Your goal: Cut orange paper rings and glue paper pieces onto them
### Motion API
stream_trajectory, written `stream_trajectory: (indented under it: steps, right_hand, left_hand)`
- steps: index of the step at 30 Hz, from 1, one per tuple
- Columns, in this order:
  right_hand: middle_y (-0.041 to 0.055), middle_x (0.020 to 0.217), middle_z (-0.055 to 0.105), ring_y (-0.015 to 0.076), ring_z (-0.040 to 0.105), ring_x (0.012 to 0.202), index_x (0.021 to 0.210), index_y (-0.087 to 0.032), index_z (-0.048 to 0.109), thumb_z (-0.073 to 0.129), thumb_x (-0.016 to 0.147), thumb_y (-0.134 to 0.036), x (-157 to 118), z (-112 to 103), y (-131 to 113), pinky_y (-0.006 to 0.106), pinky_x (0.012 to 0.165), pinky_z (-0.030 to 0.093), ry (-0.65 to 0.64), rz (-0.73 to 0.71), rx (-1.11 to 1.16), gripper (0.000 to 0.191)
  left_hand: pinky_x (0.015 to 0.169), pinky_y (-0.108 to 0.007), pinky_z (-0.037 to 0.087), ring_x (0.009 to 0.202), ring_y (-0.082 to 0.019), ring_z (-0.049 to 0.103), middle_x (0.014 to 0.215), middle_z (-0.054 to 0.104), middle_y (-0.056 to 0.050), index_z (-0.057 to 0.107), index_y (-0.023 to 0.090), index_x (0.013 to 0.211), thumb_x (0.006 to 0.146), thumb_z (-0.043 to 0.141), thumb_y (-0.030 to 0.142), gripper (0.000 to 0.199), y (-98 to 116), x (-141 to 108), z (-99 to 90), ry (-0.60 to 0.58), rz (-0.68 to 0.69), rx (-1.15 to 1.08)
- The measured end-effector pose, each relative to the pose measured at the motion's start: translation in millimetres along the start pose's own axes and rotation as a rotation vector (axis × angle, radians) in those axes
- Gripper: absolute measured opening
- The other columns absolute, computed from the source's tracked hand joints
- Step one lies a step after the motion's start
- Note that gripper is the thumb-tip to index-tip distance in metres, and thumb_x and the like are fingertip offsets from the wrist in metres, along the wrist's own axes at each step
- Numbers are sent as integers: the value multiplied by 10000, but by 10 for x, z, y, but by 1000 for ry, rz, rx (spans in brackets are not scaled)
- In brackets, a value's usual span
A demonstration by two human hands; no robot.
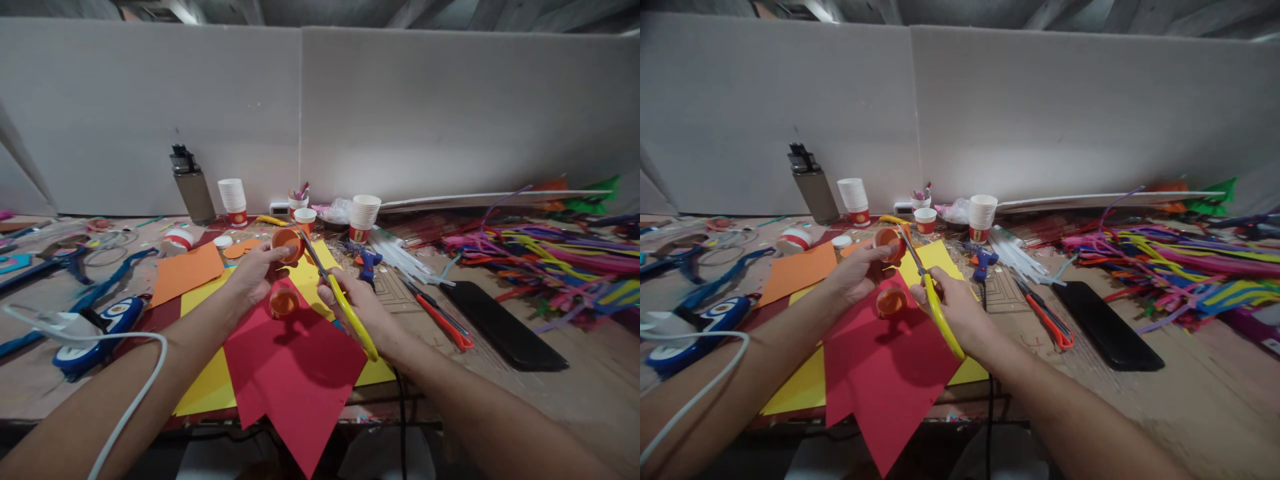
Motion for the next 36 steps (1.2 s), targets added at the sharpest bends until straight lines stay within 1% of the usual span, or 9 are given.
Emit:
stream_trajectory:
  steps: [2, 5, 9, 13, 17, 20, 22, 26, 36]
  right_hand:
    - [-42, 673, 440, 117, 400, 609, 845, -222, 475, 459, 918, -560, -2, 7, 23, 255, 546, 290, 8, 9, 8, 346]
    - [-49, 654, 419, 116, 390, 590, 859, -227, 468, 493, 910, -527, -1, 21, 58, 249, 531, 277, 4, 25, 36, 305]
    - [-46, 694, 408, 111, 371, 617, 839, -221, 440, 532, 893, -488, 12, 5, 19, 242, 543, 290, 13, -5, 61, 288]
    - [-40, 748, 421, 111, 370, 651, 879, -215, 451, 513, 909, -474, 18, 0, -25, 238, 573, 319, 6, -17, 98, 268]
    - [-35, 768, 438, 111, 384, 658, 916, -212, 466, 479, 928, -480, 11, 19, -55, 243, 591, 338, -26, -21, 126, 269]
    - [-36, 770, 444, 109, 386, 657, 930, -212, 469, 479, 931, -468, 11, 36, -58, 242, 595, 343, -49, -27, 168, 257]
    - [-35, 778, 452, 112, 388, 671, 937, -211, 475, 495, 925, -452, 14, 30, -57, 241, 597, 339, -44, -40, 170, 242]
    - [-29, 788, 449, 119, 385, 691, 934, -208, 490, 500, 924, -429, 19, 2, -31, 245, 605, 328, -16, -44, 104, 221]
    - [-44, 744, 395, 108, 340, 645, 848, -215, 444, 499, 916, -466, 20, -2, 40, 242, 561, 289, 4, -21, 53, 267]
  left_hand:
    - [529, -216, 452, 637, -102, 619, 749, 662, 23, 621, 165, 850, 616, 808, 216, 304, -33, -16, 10, 39, -3, -76]
    - [552, -230, 475, 661, -103, 617, 757, 665, 24, 624, 166, 867, 619, 823, 222, 323, -62, -50, 85, 29, 2, -133]
    - [550, -224, 462, 634, -93, 596, 745, 668, 20, 635, 153, 835, 595, 847, 223, 328, -104, -79, 171, -30, -18, -116]
    - [621, -225, 470, 696, -102, 617, 796, 690, -2, 670, 142, 849, 588, 857, 240, 336, -112, -76, 238, -121, -24, -81]
    - [685, -227, 472, 724, -103, 627, 816, 704, -16, 692, 129, 832, 584, 859, 238, 318, -69, -58, 237, -143, 0, -68]
    - [654, -217, 450, 692, -97, 615, 783, 697, -8, 695, 135, 820, 570, 863, 234, 317, -38, -58, 223, -127, 12, -65]
    - [641, -211, 439, 674, -91, 605, 758, 688, -3, 691, 135, 800, 561, 866, 232, 312, -27, -66, 214, -106, 16, -70]
    - [690, -229, 460, 709, -108, 614, 766, 692, -17, 690, 130, 793, 558, 867, 247, 316, -28, -89, 250, -114, 22, -64]
    - [676, -219, 460, 696, -97, 612, 775, 698, -8, 694, 140, 791, 577, 858, 249, 291, -13, -90, 252, -125, 56, -51]
Point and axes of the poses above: each hand's wrist, its own x-axis towards the middle knuckle, its own z-axis out of the palm, y = z × x, the point moved 10 cm from there along x, towards the middle knuckle
